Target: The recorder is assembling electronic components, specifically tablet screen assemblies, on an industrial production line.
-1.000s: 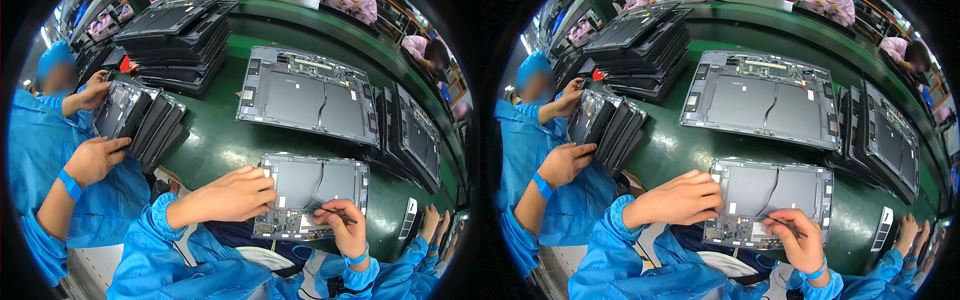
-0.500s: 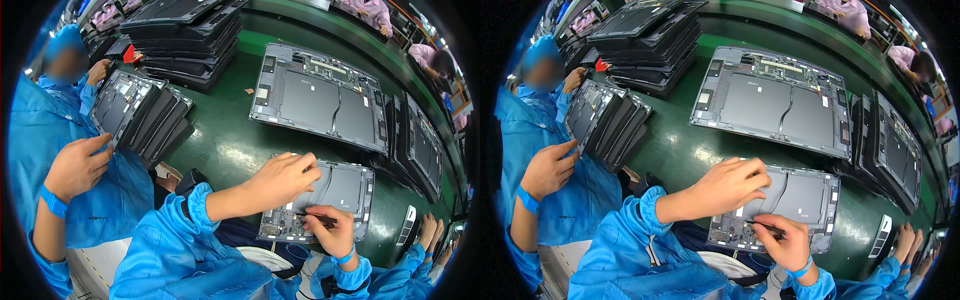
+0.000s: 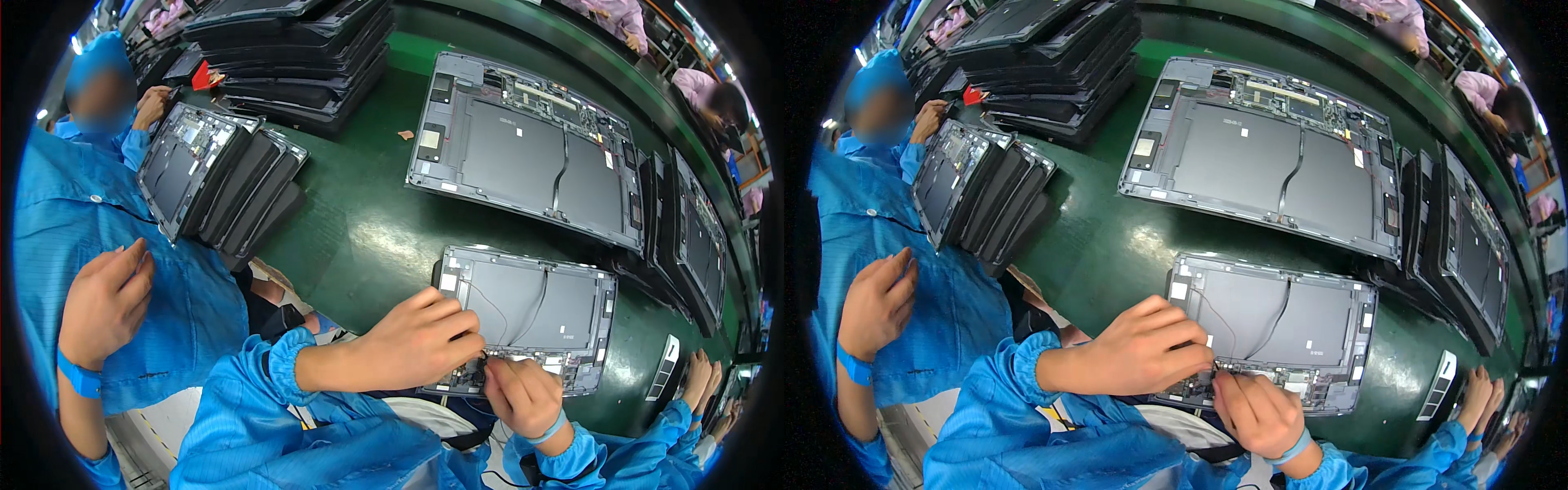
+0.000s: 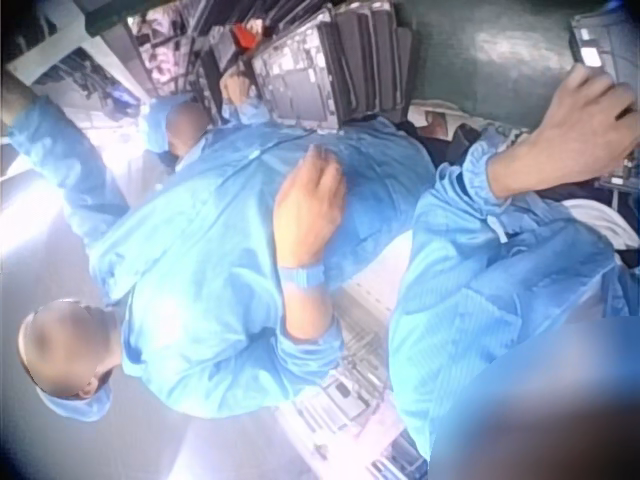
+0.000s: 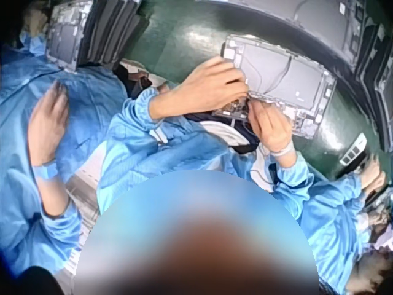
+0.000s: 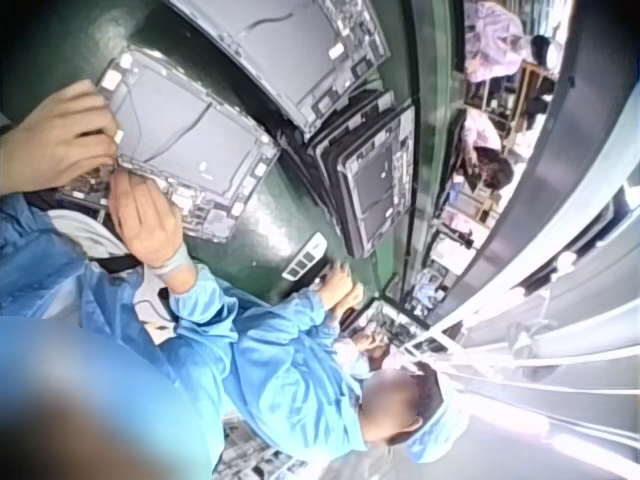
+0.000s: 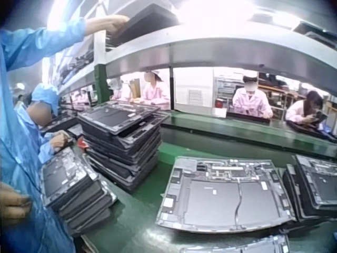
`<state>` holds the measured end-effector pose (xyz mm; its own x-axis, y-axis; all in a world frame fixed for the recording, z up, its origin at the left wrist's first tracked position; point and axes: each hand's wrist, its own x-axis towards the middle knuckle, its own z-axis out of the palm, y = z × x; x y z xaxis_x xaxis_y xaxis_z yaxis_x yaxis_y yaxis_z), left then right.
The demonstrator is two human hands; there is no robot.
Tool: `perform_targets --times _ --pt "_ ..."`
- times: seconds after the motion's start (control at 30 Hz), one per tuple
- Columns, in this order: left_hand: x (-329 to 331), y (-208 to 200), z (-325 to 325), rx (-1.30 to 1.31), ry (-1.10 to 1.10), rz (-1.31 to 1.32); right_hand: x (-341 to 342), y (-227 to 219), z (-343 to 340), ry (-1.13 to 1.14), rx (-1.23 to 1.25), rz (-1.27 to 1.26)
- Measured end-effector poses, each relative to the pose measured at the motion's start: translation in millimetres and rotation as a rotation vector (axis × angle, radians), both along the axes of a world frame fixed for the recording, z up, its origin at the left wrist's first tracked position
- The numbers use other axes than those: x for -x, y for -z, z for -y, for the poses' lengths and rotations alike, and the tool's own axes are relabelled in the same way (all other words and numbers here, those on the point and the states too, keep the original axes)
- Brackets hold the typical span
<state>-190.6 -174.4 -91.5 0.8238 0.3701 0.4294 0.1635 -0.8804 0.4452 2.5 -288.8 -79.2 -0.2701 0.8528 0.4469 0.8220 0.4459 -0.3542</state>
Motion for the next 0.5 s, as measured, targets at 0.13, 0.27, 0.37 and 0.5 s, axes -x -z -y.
perform_targets --times 0.13,0.27,0.37,0.5 --pt "3 -4 -1 0.097 -0.014 0.009 4 -3 -1 0.037 0.043 -0.003" --pt "1 -4 -3 0.122 0.015 0.001 3 0 0 0.051 0.057 -0.109" --pt "1 -7 -3 0.119 0.021 -0.027 4 7 0 0.037 -0.008 -0.117" --pt "2 -3 0 0.123 0.01 -0.001 6 6 2 0.057 -0.022 -0.048"
